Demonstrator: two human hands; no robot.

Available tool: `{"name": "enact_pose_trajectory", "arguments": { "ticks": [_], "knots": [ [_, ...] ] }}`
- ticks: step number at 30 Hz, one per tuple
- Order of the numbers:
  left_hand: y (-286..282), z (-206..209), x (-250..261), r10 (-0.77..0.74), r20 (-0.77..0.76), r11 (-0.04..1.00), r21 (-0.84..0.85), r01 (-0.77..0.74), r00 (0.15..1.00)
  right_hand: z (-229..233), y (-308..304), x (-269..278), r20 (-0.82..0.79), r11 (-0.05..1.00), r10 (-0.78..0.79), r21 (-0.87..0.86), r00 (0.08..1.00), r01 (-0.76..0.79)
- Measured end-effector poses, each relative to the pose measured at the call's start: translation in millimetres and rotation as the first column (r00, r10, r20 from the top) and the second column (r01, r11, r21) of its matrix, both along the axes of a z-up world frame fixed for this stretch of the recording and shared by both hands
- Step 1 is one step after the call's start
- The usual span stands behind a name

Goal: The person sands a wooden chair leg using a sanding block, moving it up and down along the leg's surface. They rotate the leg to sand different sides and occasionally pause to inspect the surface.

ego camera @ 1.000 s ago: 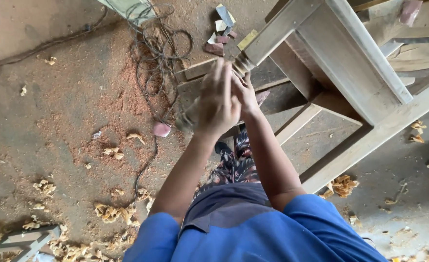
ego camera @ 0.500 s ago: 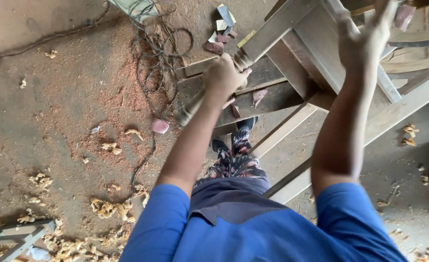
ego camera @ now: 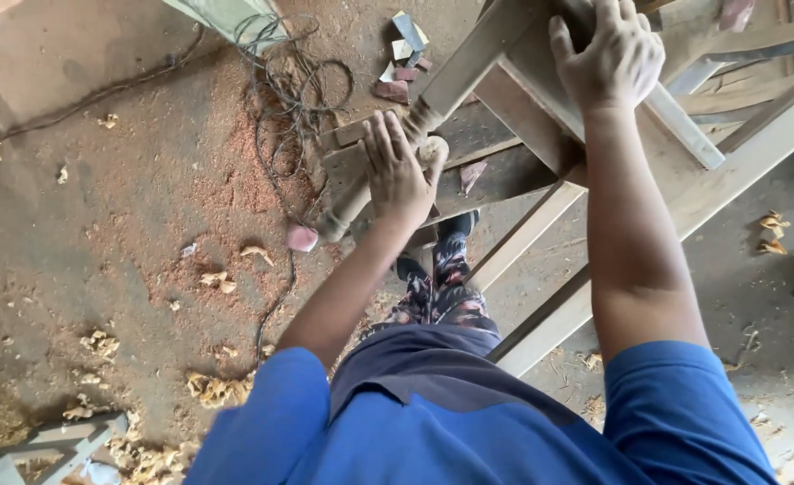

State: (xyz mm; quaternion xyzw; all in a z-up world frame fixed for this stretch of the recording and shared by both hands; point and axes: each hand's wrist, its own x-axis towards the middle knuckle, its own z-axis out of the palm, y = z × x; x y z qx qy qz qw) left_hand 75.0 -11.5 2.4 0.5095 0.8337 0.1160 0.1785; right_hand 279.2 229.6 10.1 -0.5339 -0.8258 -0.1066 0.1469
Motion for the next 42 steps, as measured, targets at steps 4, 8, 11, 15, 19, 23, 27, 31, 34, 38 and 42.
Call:
{"name": "enact_pose_trajectory", "arguments": {
  "ticks": [4, 8, 11, 15, 19, 23, 27, 31, 34, 38, 42],
  "knots": [
    [19, 39, -37, 0.036, 0.384, 0.989, -0.145, 0.021, 0.923, -1, 1, 0, -0.022, 1.000, -0.007, 0.003, 1.000, 0.007],
    [23, -9, -46, 0.054, 0.335, 0.994, 0.068, -0.082, 0.941, -2, 1, 0, -0.070, 1.000, 0.005, 0.021, 0.998, -0.004],
    [30, -21, -23, 0.059, 0.032, 0.996, -0.065, -0.057, 0.998, 3, -2, 2, -0.084, 1.000, 0.019, 0.009, 0.996, -0.018],
    [42, -45, 7, 0.117, -0.650, 0.975, -0.069, -0.211, 0.751, 3, 0, 4, -0.118, 0.999, 0.048, -0.004, 0.992, -0.049],
    [43, -44, 1, 0.140, -0.656, 0.975, -0.041, -0.220, 0.742, 1, 0, 6, -0.156, 0.998, 0.052, -0.033, 0.986, -0.058],
    [63, 16, -22, 0.067, -0.254, 0.895, -0.413, -0.171, 0.965, 1, 2, 6, -0.166, 0.997, 0.062, -0.035, 0.984, -0.069],
    [96, 87, -60, 0.291, 0.485, 0.645, -0.736, 0.205, 0.825, 5, 0, 7, -0.159, 0.996, 0.055, -0.062, 0.986, -0.065],
    [96, 64, -67, 0.367, 0.765, 0.560, -0.636, 0.531, 0.529, 4, 1, 8, -0.132, 0.998, 0.046, -0.041, 0.990, -0.052],
    [72, 48, -15, 0.322, 0.307, 0.800, -0.593, -0.085, 0.896, 5, 0, 6, -0.134, 0.997, 0.066, -0.027, 0.989, -0.070],
    [48, -11, -5, 0.265, -0.334, 0.958, -0.016, -0.287, 0.905, 7, -3, 7, -0.150, 0.996, 0.059, -0.060, 0.987, -0.069],
    [87, 82, -28, 0.301, 0.225, 0.770, -0.630, -0.098, 0.927, 11, 1, 4, -0.167, 0.995, 0.102, 0.033, 0.981, -0.098]
  ]
}}
